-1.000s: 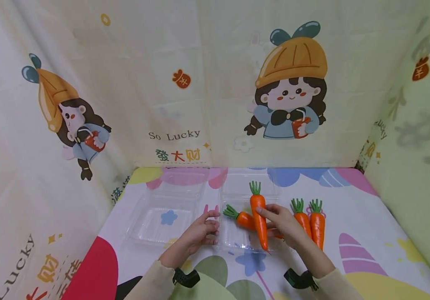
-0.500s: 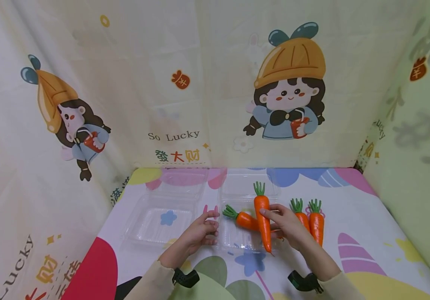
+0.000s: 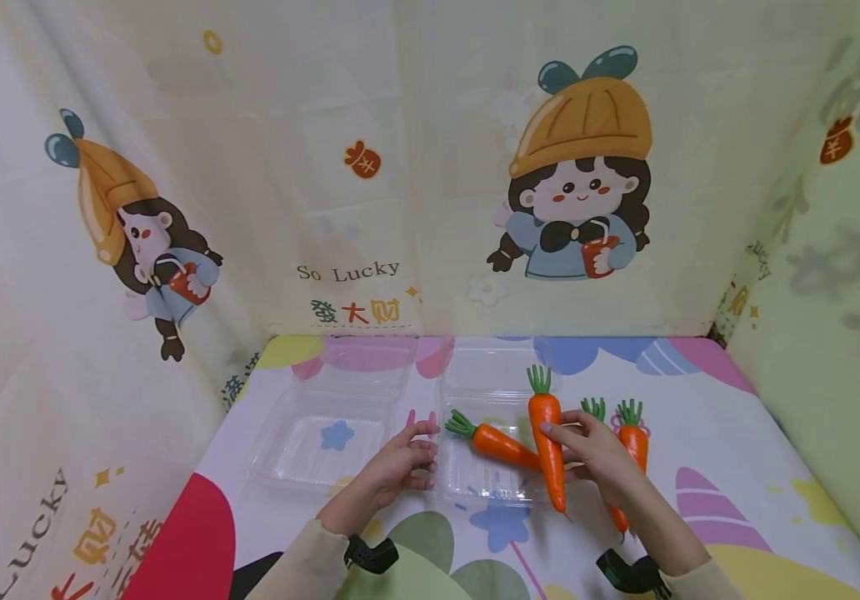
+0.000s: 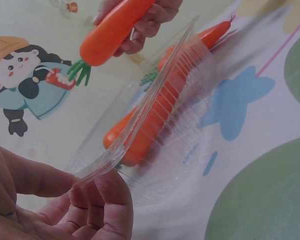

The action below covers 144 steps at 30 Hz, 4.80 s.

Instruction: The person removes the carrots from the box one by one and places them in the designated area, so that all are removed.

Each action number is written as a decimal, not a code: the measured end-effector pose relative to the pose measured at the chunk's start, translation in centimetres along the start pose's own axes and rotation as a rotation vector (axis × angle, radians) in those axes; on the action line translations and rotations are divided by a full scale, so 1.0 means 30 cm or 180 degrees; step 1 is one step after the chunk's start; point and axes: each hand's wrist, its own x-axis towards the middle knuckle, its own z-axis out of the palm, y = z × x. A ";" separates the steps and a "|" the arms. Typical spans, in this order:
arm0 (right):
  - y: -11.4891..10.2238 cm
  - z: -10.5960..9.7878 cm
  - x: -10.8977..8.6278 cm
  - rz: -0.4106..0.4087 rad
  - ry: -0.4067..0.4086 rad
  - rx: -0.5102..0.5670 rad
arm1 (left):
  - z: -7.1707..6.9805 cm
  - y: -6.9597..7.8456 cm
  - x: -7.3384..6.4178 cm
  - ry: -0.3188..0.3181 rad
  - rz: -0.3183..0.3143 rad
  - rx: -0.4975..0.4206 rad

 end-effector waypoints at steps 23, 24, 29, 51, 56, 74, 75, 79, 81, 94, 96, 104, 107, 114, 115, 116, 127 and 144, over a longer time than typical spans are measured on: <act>0.008 -0.156 -0.072 0.0064 0.0216 -0.0072 | -0.002 0.001 -0.003 0.0007 -0.0030 0.0026; 0.012 -0.168 -0.076 0.0077 0.0227 -0.0097 | -0.002 0.001 -0.003 0.0005 -0.0029 0.0023; 0.037 -0.231 -0.092 0.0128 0.0284 -0.0146 | -0.003 -0.001 -0.001 -0.0007 -0.0010 -0.0001; 0.201 -0.424 -0.088 0.0477 0.0590 -0.0480 | -0.002 0.003 -0.006 0.0009 -0.0042 -0.0019; 0.226 -0.441 -0.082 0.0439 0.0605 -0.0446 | -0.002 0.000 -0.006 -0.0026 -0.0004 -0.0036; 0.289 -0.459 -0.045 0.0470 0.0734 -0.1063 | -0.006 -0.002 -0.002 -0.0009 -0.0043 -0.0047; 0.292 -0.459 -0.043 0.0483 0.0739 -0.1084 | -0.006 -0.003 -0.001 -0.0009 -0.0045 -0.0048; 0.300 -0.457 -0.040 0.0530 0.0768 -0.1143 | -0.004 -0.002 -0.002 -0.0028 -0.0054 -0.0064; 0.300 -0.455 -0.040 0.0544 0.0779 -0.1162 | -0.003 -0.002 -0.004 -0.0035 -0.0048 -0.0061; 0.303 -0.455 -0.050 0.0436 0.0977 -0.1157 | 0.003 0.012 -0.013 -0.0036 -0.0044 -0.0014; 0.298 -0.456 -0.054 0.0343 0.1042 -0.1240 | 0.002 0.010 -0.013 -0.0030 -0.0046 -0.0021; 0.265 -0.460 -0.071 0.0238 0.1287 -0.1397 | -0.003 0.006 -0.008 -0.0001 -0.0050 -0.0017; 0.251 -0.458 -0.077 0.0143 0.1313 -0.1383 | -0.003 0.009 -0.008 -0.0005 -0.0053 -0.0028; 0.204 -0.448 -0.076 0.0079 0.1387 -0.1514 | -0.002 0.009 -0.008 -0.0003 -0.0074 -0.0034; 0.197 -0.445 -0.076 0.0069 0.1385 -0.1511 | -0.001 0.009 -0.009 -0.0006 -0.0074 -0.0034; 0.189 -0.441 -0.076 0.0058 0.1386 -0.1519 | -0.001 0.010 -0.009 -0.0009 -0.0075 -0.0034; 0.081 -0.354 -0.057 -0.0558 0.1450 -0.1863 | -0.005 0.010 -0.012 -0.0009 -0.0093 -0.0024; -0.050 -0.133 -0.016 -0.0787 0.1041 -0.1875 | 0.001 0.002 -0.011 0.0015 -0.0049 0.0013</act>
